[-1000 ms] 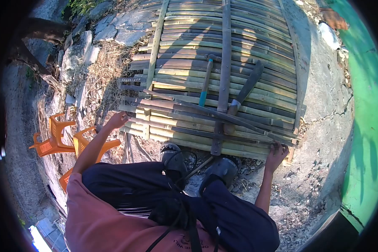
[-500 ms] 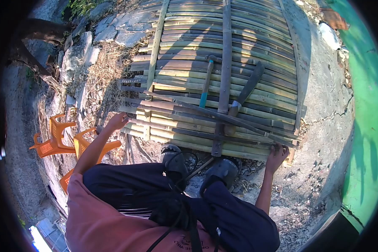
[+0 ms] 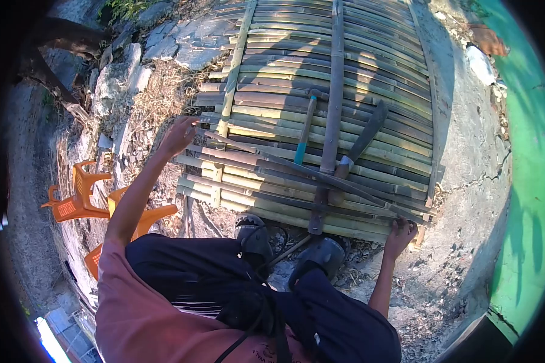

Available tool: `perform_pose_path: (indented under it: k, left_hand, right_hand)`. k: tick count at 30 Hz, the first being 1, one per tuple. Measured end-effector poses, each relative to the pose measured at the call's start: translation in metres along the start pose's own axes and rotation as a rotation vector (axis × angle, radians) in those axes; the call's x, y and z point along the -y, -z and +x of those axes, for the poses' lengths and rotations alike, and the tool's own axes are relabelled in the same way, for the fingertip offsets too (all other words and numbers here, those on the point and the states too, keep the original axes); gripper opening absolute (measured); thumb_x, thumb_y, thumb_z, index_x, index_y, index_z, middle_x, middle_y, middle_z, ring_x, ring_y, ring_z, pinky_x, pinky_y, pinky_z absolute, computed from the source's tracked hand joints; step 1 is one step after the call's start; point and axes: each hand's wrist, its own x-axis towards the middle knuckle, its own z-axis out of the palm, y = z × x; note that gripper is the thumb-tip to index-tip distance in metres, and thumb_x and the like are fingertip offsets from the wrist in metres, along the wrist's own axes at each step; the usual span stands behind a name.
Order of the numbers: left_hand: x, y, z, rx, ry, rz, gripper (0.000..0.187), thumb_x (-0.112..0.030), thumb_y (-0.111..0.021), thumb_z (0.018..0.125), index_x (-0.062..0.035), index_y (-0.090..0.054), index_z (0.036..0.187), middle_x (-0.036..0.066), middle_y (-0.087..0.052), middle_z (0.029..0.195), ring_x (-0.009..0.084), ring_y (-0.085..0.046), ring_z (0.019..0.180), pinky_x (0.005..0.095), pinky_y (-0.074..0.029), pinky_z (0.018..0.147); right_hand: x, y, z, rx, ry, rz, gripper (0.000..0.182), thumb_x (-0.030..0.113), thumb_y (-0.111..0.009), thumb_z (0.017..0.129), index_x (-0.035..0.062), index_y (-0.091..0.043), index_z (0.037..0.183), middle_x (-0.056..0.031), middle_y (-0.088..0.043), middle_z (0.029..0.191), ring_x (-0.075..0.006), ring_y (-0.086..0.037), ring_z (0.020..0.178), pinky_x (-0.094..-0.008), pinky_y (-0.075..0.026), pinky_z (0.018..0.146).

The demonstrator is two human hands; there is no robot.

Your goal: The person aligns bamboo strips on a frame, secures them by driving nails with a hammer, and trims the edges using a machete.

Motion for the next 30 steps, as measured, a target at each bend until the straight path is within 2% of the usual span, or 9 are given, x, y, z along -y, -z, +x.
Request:
perform_pose_path:
  k: [1, 8, 10, 11, 13, 17, 21, 23, 30]
  left_hand:
    - [-0.006, -0.003, 0.011, 0.033, -0.093, 0.033, 0.036, -0.026, -0.063, 0.096, -0.0113, -0.064, 0.128, 0.016, -0.065, 0.119, 0.0354, -0.062, 0.113, 0.0475, -0.049, 0.098]
    - [-0.04, -0.036, 0.076, 0.275, -0.169, -0.149, 0.031, -0.022, -0.071, 0.091, -0.0067, -0.071, 0.118, 0.016, -0.068, 0.114, 0.0331, -0.067, 0.104, 0.0438, -0.053, 0.092]
    - [-0.036, -0.048, 0.086, 0.297, -0.262, -0.067, 0.035, -0.015, -0.074, 0.089, -0.0026, -0.069, 0.122, 0.014, -0.068, 0.111, 0.0277, -0.07, 0.093, 0.0373, -0.058, 0.083]
    - [-0.034, -0.058, 0.087, 0.225, -0.302, -0.061, 0.038, -0.016, -0.081, 0.083, -0.0019, -0.071, 0.117, 0.014, -0.067, 0.103, 0.0263, -0.07, 0.089, 0.0374, -0.058, 0.079]
    - [-0.037, -0.062, 0.095, 0.306, -0.256, -0.106, 0.037, -0.017, -0.086, 0.077, -0.0003, -0.072, 0.106, 0.012, -0.066, 0.095, 0.0248, -0.069, 0.083, 0.0381, -0.056, 0.075]
    - [-0.028, -0.08, 0.1, 0.21, -0.207, -0.266, 0.026, -0.014, -0.086, 0.068, -0.0027, -0.07, 0.085, 0.011, -0.064, 0.081, 0.0268, -0.066, 0.078, 0.0388, -0.054, 0.072]
    - [-0.018, -0.088, 0.109, 0.258, -0.21, -0.319, 0.027, -0.013, -0.086, 0.065, -0.002, -0.069, 0.083, 0.011, -0.064, 0.078, 0.0269, -0.066, 0.072, 0.0383, -0.054, 0.067]
    - [-0.012, -0.094, 0.111, 0.224, -0.28, -0.314, 0.027, -0.013, -0.086, 0.063, -0.0014, -0.068, 0.08, 0.012, -0.064, 0.074, 0.0276, -0.065, 0.067, 0.0377, -0.053, 0.063]
    - [-0.015, -0.091, 0.11, 0.182, -0.369, -0.241, 0.029, -0.014, -0.087, 0.061, -0.0005, -0.067, 0.077, 0.013, -0.063, 0.072, 0.0289, -0.064, 0.066, 0.0384, -0.052, 0.063]
  right_hand:
    - [0.002, 0.001, 0.0, 0.013, -0.027, 0.022, 0.032, 0.021, -0.072, 0.094, 0.0062, -0.066, 0.122, -0.0196, -0.042, 0.141, -0.0352, -0.049, 0.124, -0.0457, -0.043, 0.104]
    - [0.004, 0.005, -0.001, -0.002, -0.024, 0.034, 0.03, 0.018, -0.071, 0.093, 0.0077, -0.067, 0.121, -0.0184, -0.043, 0.14, -0.0347, -0.05, 0.123, -0.0455, -0.041, 0.105]
    - [0.006, 0.005, 0.0, 0.02, -0.011, 0.109, 0.028, 0.016, -0.071, 0.093, 0.0092, -0.068, 0.12, -0.0175, -0.045, 0.138, -0.0336, -0.051, 0.121, -0.0455, -0.041, 0.105]
    - [0.006, 0.004, 0.0, -0.016, 0.006, 0.074, 0.027, 0.016, -0.071, 0.093, 0.0097, -0.068, 0.119, -0.0173, -0.046, 0.136, -0.0327, -0.052, 0.118, -0.0454, -0.04, 0.105]
    - [0.006, 0.004, 0.001, -0.004, -0.008, 0.107, 0.028, 0.017, -0.071, 0.093, 0.0089, -0.067, 0.119, -0.0184, -0.046, 0.136, -0.0346, -0.051, 0.119, -0.0459, -0.039, 0.105]
    - [0.003, 0.004, 0.0, -0.01, -0.044, 0.082, 0.032, 0.02, -0.072, 0.092, 0.0062, -0.065, 0.121, -0.0201, -0.042, 0.14, -0.0386, -0.049, 0.124, -0.0475, -0.041, 0.106]
    - [0.0, 0.001, 0.0, -0.01, -0.072, 0.08, 0.033, 0.021, -0.072, 0.092, 0.0066, -0.065, 0.121, -0.0203, -0.041, 0.142, -0.0385, -0.048, 0.126, -0.047, -0.041, 0.106]
    - [0.0, 0.0, 0.0, -0.016, -0.067, 0.097, 0.032, 0.02, -0.072, 0.092, 0.0078, -0.065, 0.121, -0.0193, -0.04, 0.143, -0.0383, -0.048, 0.127, -0.0468, -0.041, 0.107]
    - [0.003, 0.003, 0.001, 0.015, -0.061, 0.09, 0.033, 0.022, -0.071, 0.093, 0.0084, -0.064, 0.122, -0.0176, -0.04, 0.144, -0.0386, -0.045, 0.129, -0.0477, -0.039, 0.108]
